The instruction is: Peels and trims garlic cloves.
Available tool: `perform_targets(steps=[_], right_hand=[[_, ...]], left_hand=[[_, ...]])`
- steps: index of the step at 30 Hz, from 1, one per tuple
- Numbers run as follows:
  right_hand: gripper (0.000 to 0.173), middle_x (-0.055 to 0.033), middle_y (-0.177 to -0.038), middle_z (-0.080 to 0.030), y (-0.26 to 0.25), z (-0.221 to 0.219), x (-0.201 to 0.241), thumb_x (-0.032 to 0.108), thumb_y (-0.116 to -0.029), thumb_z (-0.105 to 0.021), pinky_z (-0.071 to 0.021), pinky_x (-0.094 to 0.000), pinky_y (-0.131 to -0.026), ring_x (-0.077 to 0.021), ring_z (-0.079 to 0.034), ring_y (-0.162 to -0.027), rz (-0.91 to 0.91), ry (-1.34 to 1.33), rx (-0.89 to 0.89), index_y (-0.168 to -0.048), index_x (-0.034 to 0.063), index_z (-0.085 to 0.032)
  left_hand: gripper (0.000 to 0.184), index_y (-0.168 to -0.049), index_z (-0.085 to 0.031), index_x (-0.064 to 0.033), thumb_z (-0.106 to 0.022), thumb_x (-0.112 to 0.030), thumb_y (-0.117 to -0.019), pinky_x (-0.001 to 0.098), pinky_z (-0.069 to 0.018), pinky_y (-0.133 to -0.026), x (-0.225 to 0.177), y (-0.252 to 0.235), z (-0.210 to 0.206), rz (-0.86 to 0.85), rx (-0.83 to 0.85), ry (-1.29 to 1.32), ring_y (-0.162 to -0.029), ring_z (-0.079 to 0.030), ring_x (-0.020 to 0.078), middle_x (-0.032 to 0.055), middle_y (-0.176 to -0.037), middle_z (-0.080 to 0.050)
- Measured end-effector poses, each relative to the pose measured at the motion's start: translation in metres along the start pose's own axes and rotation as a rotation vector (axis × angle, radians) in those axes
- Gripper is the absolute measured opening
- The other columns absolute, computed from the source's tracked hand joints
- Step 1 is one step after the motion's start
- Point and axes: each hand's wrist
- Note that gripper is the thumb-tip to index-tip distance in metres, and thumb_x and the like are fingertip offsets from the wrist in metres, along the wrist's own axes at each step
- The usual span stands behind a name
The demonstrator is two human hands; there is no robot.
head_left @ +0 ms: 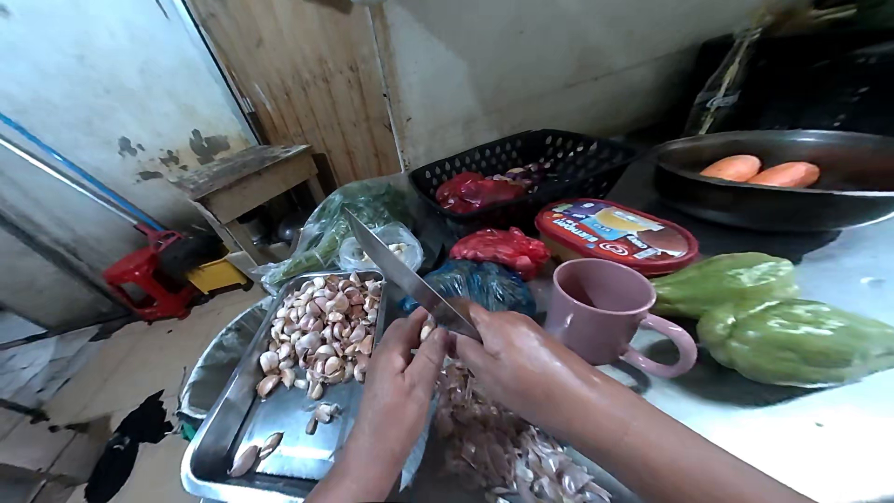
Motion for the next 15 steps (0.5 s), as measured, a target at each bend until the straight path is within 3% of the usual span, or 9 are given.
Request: perform_targets(steps=[4, 9, 15], right_hand=[[0.031, -0.0069, -0.084, -0.069, 0.0019, -0.0048, -0.0027, 0.020, -0.1062, -0.049, -0.0553, -0.0417, -0.072, -0.0213, -0.068, -0.078, 0.047, 0.028, -0.071, -0.133, 0.0166, -0.063], [0.029, -0.0054, -0.077, -0.066, 0.0024, -0.0067, -0.0044, 0.021, -0.1061, -0.049, -0.0543, -0.0410, -0.068, -0.0213, -0.066, -0.073, 0.089, 0.063, -0.092, -0.130, 0.0169, -0.064], [0.027, -0.0025, -0.089, -0.071, -0.0018, -0.0029, -0.0022, 0.025, -0.1075, -0.052, -0.0557, -0.0344, -0.075, -0.0134, -0.068, -0.081, -0.024, -0.142, -0.001, -0.131, 0.0169, -0.064]], left_hand=[[0.051, -0.140, -0.056, -0.0068, -0.059, -0.038, -0.0998, 0.0266, -0.0582, -0.073, 0.0006, -0.0024, -0.0002, 0.048, -0.064, 0.013, -0.084, -0.068, 0.0100, 0.0027, -0.106, -0.067], [0.023, -0.111, -0.069, -0.0082, -0.060, -0.027, -0.1013, 0.0235, -0.0573, -0.069, -0.0040, -0.0009, -0.0024, 0.058, -0.088, 0.071, -0.074, -0.067, 0.0083, -0.0003, -0.088, -0.068], [0.025, -0.118, -0.069, 0.0006, -0.055, -0.010, -0.0999, 0.0269, -0.0589, -0.072, -0.0065, -0.0017, -0.0050, 0.048, -0.163, 0.309, -0.076, -0.069, 0.0123, 0.0059, -0.090, -0.072]])
Point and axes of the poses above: each hand's wrist, its own y-axis away from the middle knuckle, its own z-axis out of the back of the hand, x = y × z
